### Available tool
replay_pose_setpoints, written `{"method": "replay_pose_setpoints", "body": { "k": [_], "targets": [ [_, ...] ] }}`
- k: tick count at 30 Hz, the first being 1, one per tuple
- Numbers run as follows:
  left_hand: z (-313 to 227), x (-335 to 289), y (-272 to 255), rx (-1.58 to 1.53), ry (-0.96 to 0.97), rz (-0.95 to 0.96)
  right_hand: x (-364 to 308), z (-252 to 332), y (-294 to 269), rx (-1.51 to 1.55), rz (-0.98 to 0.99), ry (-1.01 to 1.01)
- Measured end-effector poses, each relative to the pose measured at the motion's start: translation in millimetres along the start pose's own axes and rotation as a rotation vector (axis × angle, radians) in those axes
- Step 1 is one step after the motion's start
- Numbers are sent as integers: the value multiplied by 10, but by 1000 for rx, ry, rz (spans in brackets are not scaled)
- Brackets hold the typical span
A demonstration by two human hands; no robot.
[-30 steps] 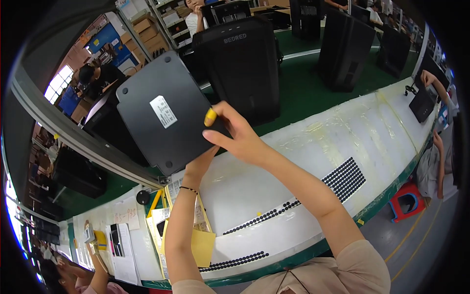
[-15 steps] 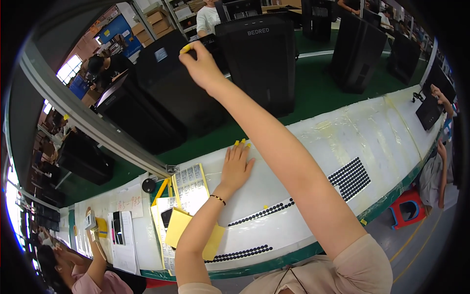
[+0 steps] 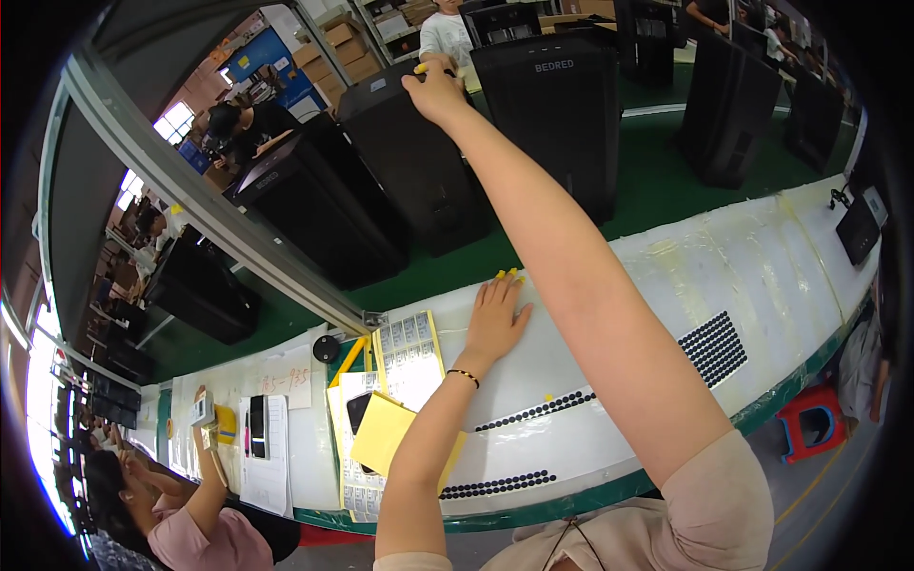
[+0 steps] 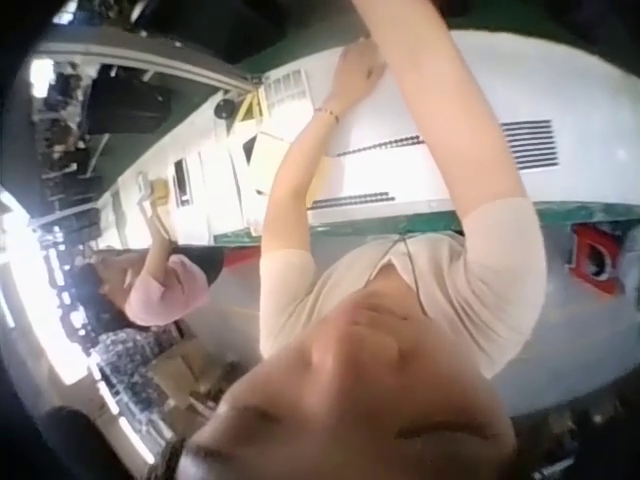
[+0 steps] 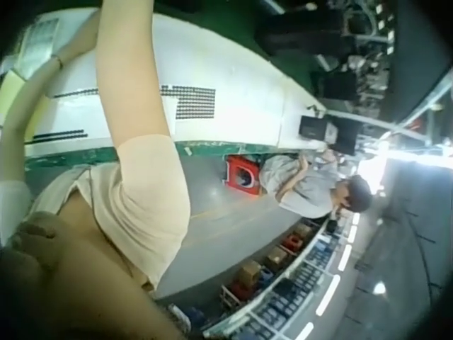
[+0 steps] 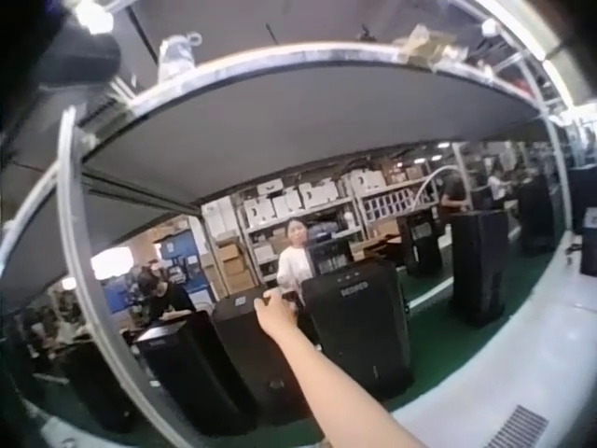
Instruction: Applying product labels and stickers to the external casing of electronic devices on an assembly line.
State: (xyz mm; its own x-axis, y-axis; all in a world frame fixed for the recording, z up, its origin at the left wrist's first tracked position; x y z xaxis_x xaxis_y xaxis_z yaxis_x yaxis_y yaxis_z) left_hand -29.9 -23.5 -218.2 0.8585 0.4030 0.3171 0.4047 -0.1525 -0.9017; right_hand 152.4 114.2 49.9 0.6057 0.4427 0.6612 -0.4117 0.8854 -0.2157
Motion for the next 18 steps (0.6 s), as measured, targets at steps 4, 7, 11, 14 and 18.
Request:
{"method": "replay_pose_setpoints", "body": {
  "k": [4,7,11,14,18],
  "targets": [
    [-24,26,-29,-31,2,-35,81,-24,8,-4,149,-6],
    [-47,31,16,-48,10,-36,8,27,-125,-51,176,-10],
    [48,-43,-18,-42,-5,-53,-403,749,-592,-50,8,-568],
    [51,-64,-96,-27,0,-67,-617,1140,-1440,-249,-121,-826],
    [33,-37,-91,-34,1,-72,-412,626,-2644,-499,-417,-621]
  ]
}}
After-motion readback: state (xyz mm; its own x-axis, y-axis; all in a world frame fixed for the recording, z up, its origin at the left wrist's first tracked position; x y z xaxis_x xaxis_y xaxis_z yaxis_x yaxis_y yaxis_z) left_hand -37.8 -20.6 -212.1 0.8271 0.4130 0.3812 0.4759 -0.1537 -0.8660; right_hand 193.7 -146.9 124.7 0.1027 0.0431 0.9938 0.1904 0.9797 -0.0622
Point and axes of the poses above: each hand's wrist, its own x-axis towards the middle knuckle, its own y-axis out of the palm, z = x × y, the point moved 10 cm from there along x, towards the middle knuckle, and after that the axes turned 11 degrees about -y, right-handed, at the moved point
